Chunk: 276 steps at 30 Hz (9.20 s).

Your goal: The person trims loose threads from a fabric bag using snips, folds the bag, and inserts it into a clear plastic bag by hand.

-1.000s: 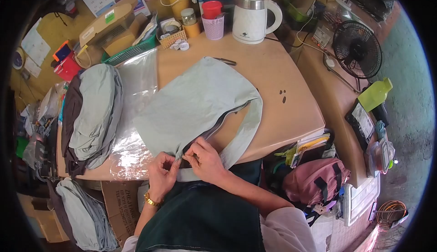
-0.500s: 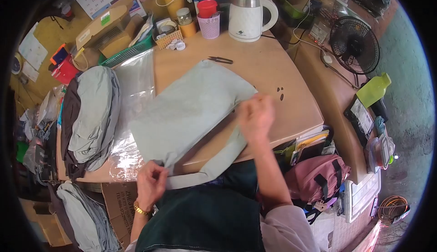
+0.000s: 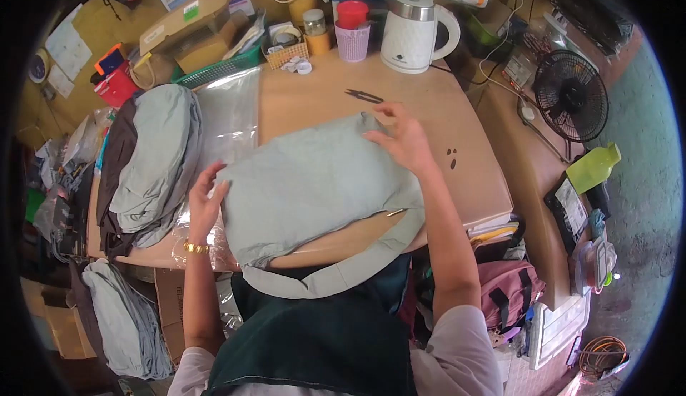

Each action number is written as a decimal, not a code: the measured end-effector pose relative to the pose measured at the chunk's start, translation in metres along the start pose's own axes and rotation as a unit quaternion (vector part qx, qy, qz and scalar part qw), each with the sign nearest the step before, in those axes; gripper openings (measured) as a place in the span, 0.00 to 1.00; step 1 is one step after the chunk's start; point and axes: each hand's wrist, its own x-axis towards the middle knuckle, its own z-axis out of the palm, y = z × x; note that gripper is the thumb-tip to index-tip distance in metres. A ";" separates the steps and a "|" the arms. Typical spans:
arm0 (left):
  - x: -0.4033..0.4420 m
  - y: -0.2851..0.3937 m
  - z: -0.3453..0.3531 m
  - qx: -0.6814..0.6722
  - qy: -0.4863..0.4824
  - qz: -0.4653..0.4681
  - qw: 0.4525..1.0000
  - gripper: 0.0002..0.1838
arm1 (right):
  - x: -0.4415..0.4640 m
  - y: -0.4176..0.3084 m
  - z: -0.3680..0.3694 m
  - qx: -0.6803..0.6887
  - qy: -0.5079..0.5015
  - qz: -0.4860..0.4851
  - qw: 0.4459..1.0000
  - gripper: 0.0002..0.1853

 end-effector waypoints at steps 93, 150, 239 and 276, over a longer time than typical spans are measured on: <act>-0.030 0.129 0.146 0.163 -0.242 0.131 0.947 0.12 | -0.180 -0.083 0.070 0.554 0.003 0.388 0.737 0.10; -0.021 0.128 0.134 0.185 -0.160 0.158 0.957 0.11 | -0.111 -0.080 0.056 0.557 0.182 0.401 0.704 0.14; 0.021 0.017 -0.027 0.082 0.035 0.017 0.996 0.23 | 0.013 0.019 0.035 0.231 -0.061 0.144 0.960 0.25; -0.056 0.039 -0.019 0.205 0.006 0.195 0.959 0.25 | -0.113 -0.025 -0.044 -0.002 0.048 0.094 0.994 0.07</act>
